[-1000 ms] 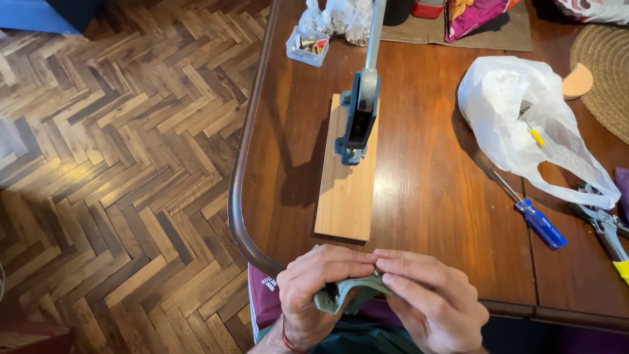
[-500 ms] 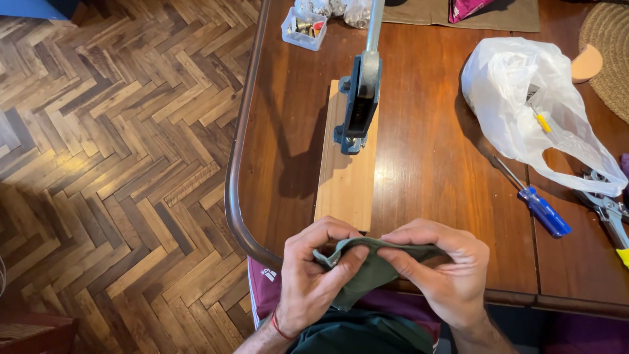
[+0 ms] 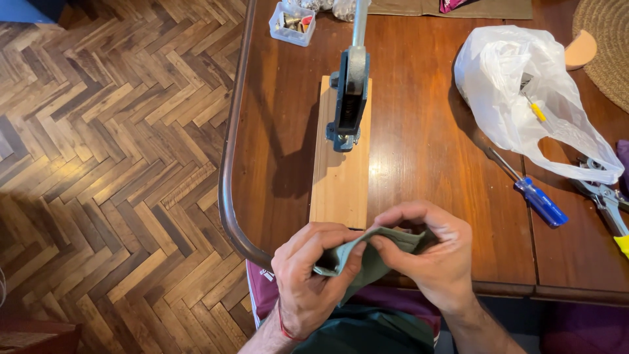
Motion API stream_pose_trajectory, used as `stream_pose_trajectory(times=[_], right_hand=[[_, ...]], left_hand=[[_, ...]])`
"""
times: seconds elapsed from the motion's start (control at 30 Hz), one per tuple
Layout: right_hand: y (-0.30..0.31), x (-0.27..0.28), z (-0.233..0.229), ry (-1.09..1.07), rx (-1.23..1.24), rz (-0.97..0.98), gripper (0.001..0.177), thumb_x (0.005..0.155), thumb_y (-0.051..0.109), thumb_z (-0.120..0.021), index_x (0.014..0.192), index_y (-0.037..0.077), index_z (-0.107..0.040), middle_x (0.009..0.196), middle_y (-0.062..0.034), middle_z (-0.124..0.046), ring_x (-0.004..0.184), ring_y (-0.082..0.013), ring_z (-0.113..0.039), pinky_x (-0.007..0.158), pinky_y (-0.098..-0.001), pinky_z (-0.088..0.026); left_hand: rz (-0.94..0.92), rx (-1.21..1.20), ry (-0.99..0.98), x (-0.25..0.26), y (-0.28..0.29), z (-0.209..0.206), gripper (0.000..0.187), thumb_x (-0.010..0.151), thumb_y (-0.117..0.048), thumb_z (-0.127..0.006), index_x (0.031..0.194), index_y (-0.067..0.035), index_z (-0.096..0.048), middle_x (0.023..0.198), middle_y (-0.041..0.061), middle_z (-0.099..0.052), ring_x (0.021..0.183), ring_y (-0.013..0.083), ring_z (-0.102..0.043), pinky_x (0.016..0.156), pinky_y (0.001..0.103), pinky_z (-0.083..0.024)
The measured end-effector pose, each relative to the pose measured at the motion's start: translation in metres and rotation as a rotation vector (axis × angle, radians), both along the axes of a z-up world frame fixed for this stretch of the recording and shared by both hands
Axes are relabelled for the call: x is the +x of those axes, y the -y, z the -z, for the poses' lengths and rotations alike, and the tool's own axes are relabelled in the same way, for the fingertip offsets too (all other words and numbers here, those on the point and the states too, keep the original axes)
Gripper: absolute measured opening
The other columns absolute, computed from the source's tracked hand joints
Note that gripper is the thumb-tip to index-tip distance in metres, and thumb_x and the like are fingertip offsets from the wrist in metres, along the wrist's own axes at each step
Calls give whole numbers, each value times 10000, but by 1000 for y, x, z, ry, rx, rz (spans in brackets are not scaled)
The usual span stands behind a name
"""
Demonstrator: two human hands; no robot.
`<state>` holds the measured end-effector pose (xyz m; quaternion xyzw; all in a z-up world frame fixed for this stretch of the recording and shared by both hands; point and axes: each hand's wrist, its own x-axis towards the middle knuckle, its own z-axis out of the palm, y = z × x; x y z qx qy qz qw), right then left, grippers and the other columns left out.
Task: Installing metal eyelets into a green fabric piece using a hand press and marking positions with a pencil
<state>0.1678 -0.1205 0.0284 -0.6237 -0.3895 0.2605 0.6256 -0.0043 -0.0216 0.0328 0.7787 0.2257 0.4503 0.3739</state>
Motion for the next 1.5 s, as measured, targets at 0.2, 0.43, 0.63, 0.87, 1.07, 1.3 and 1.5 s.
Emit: stream_pose_trajectory(times=[0.2,0.43,0.63,0.87,1.07,1.3,1.5], right_hand=[[-9,-7,3,68,28,9,305,874,6,-949,1128,40,-784,991,-79,-840,888,-130,-820,834,-236,-679],[-14,-15,11,-92,76,14,317,929,-90,-847,1144,53,-664,1009,-124,-811,938,-153,-789,889,-273,-671],[-17,-12,18,-175,114,-31,312,965,-6,-879,1152,63,-639,1023,-133,-816,960,-159,-784,916,-289,-672],[-23,0,21,2,-120,-16,222,944,112,-956,1113,83,-815,1020,-19,-837,918,-80,-762,840,-225,-623],[-25,3,18,-34,-108,-88,97,960,38,-913,1054,46,-891,958,-43,-894,830,-73,-772,746,-211,-619],[-28,-2,24,104,-74,11,109,904,17,-907,939,83,-827,847,-9,-829,734,-45,-717,650,-199,-585],[-32,5,33,57,-88,10,108,898,34,-916,914,73,-817,847,-10,-801,748,-48,-682,648,-207,-530]], left_hand=[[-26,-94,64,5,1,9,58,1043,-93,-840,1070,-63,-799,1005,86,-832,893,221,-811,825,328,-666],[-74,-31,29,9,-1,16,75,1071,-132,-826,1081,-67,-791,1024,80,-832,895,222,-808,836,338,-670],[-125,93,12,7,-5,15,90,1068,-137,-828,1095,-59,-792,1029,84,-828,876,224,-806,815,334,-673],[-29,-342,128,8,-10,33,123,1110,-175,-778,1058,-63,-773,1015,74,-790,885,175,-728,777,305,-594],[113,-738,256,6,-4,41,182,1111,-216,-796,1070,-40,-818,993,30,-777,918,128,-679,840,286,-549],[179,-896,356,10,-5,44,171,1123,-194,-791,1089,-28,-820,978,28,-789,897,112,-693,809,268,-559],[209,-877,377,14,-10,48,159,1141,-201,-762,1096,-52,-793,992,15,-762,922,115,-659,849,277,-534]])
